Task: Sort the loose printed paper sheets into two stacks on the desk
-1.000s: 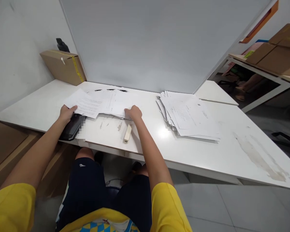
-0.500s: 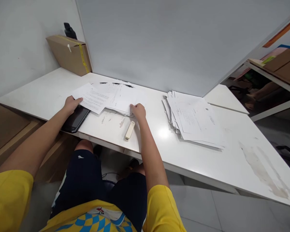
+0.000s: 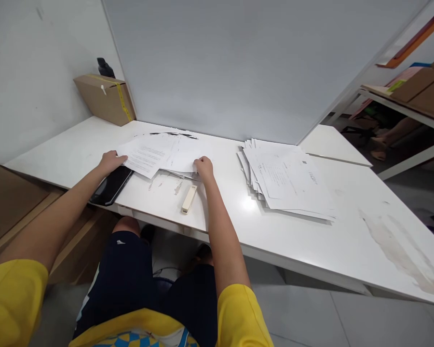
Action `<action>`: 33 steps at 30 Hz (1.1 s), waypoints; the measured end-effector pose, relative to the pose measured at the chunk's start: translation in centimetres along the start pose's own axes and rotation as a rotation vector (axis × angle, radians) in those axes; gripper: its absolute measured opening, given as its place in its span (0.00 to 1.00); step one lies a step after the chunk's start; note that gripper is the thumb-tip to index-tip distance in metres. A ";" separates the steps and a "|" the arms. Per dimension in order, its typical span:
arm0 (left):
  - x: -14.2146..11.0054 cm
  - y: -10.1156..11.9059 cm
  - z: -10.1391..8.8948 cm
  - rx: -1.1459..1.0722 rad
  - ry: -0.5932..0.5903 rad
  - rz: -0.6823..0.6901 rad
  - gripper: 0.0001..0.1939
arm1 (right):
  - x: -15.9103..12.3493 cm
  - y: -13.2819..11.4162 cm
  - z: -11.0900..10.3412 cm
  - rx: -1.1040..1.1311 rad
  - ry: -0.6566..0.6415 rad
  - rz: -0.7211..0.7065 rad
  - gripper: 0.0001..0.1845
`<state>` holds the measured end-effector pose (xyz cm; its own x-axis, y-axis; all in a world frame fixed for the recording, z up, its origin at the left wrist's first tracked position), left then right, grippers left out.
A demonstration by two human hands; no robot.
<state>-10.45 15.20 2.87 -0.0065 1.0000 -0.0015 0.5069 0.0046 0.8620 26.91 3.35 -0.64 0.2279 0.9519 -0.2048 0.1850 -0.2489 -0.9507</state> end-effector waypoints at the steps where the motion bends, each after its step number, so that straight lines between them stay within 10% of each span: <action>1: -0.1 0.3 0.6 -0.003 -0.004 -0.015 0.10 | 0.0 0.0 0.0 0.062 -0.034 -0.002 0.07; 14: -5.4 4.9 11.4 -0.259 -0.122 0.033 0.05 | -1.0 -0.6 0.1 0.469 -0.186 -0.073 0.11; 23: -8.0 4.7 9.6 0.036 0.096 0.120 0.21 | -0.7 0.4 -2.8 0.260 0.013 0.035 0.12; 33: -7.0 3.7 10.6 0.460 -0.070 0.172 0.29 | 0.2 1.4 -3.8 0.198 0.013 -0.054 0.13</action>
<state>0.60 8.25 0.75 0.1610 0.9842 0.0735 0.8237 -0.1750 0.5393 30.87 2.51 -1.08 0.2354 0.9603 -0.1500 0.0060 -0.1558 -0.9878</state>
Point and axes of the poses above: each hand's wrist, its own x-axis towards the middle knuckle, its own z-axis out of the palm, y = z × x, the point moved 6 cm from there along x, towards the middle knuckle, and after that the axes turned 14 degrees about -y, right-handed, at the moved point
